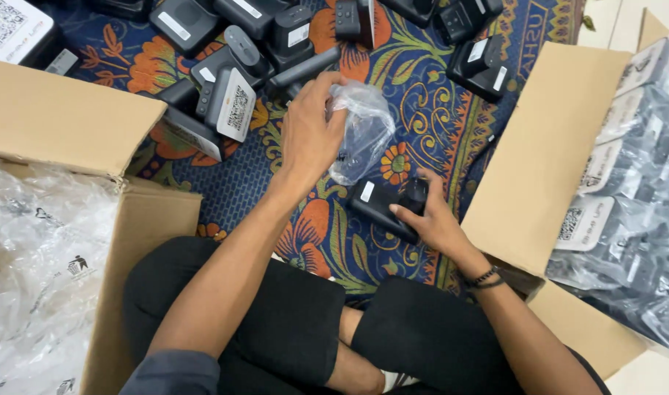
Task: The person unboxes and organizes plastic-wrapped electronic payment stands or scanners.
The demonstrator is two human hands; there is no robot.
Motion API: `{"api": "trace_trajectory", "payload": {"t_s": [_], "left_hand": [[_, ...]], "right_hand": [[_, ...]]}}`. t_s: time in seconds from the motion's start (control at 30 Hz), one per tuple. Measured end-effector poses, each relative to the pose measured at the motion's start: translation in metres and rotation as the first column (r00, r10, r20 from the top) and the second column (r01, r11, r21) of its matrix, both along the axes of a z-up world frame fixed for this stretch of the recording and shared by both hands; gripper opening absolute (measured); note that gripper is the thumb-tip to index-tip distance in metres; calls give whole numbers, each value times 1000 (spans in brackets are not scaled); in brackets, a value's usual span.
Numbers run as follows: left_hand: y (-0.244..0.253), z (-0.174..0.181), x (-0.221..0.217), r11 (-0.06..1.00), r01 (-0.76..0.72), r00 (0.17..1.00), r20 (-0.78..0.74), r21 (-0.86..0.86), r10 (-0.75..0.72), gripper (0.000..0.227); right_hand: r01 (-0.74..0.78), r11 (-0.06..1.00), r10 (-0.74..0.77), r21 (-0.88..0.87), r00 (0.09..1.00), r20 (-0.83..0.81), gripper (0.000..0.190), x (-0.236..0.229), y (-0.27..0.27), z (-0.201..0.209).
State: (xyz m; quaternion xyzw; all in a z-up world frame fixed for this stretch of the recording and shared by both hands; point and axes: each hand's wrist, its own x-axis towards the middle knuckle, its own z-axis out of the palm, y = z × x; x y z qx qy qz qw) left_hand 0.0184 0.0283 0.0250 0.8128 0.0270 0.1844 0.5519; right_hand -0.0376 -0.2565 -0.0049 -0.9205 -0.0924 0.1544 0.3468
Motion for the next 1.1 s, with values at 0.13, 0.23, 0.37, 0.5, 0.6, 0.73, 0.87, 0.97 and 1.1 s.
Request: {"api": "trace_trajectory", "payload": {"t_s": [0.13,0.23,0.37,0.5,0.6,0.73,0.87,0.97,1.1], "left_hand": [[-12,-5,-5,999,32,999,-11,16,-32,31],[-16,-4,-12,997,80,992,-98,6,-79,33],[-25,-8,-17,988,153,984,-93,11,-152,33],[-28,-6,-19,968,252,958,-144,11,-248,33],[-34,-15,-20,921,387,906,-170,-34,-387,31],[-45,-27,-20,863,492,850,-152,-110,-504,28],[-54,-51,-20,808,482,781,-252,-339,-572,18],[-60,-63,-22,742,438,751,-246,-508,-612,18],[-60,-61,-25,732,364,764,-265,-576,-588,21]], "right_hand": [[280,920,-142,274,891,-432,80,-36,-17,43],[564,496,120,661,709,-695,66,-49,6,75],[693,-23,476,720,641,-602,61,-57,35,81],[682,-110,489,723,670,-558,70,-56,46,67],[660,-73,362,748,716,-597,69,-48,52,61],[658,35,155,753,740,-654,63,-49,29,28],[588,205,-36,783,804,-594,54,-48,25,3],[532,252,-65,808,842,-535,50,-46,29,4],[424,340,-84,839,902,-423,45,-42,29,1]]}}
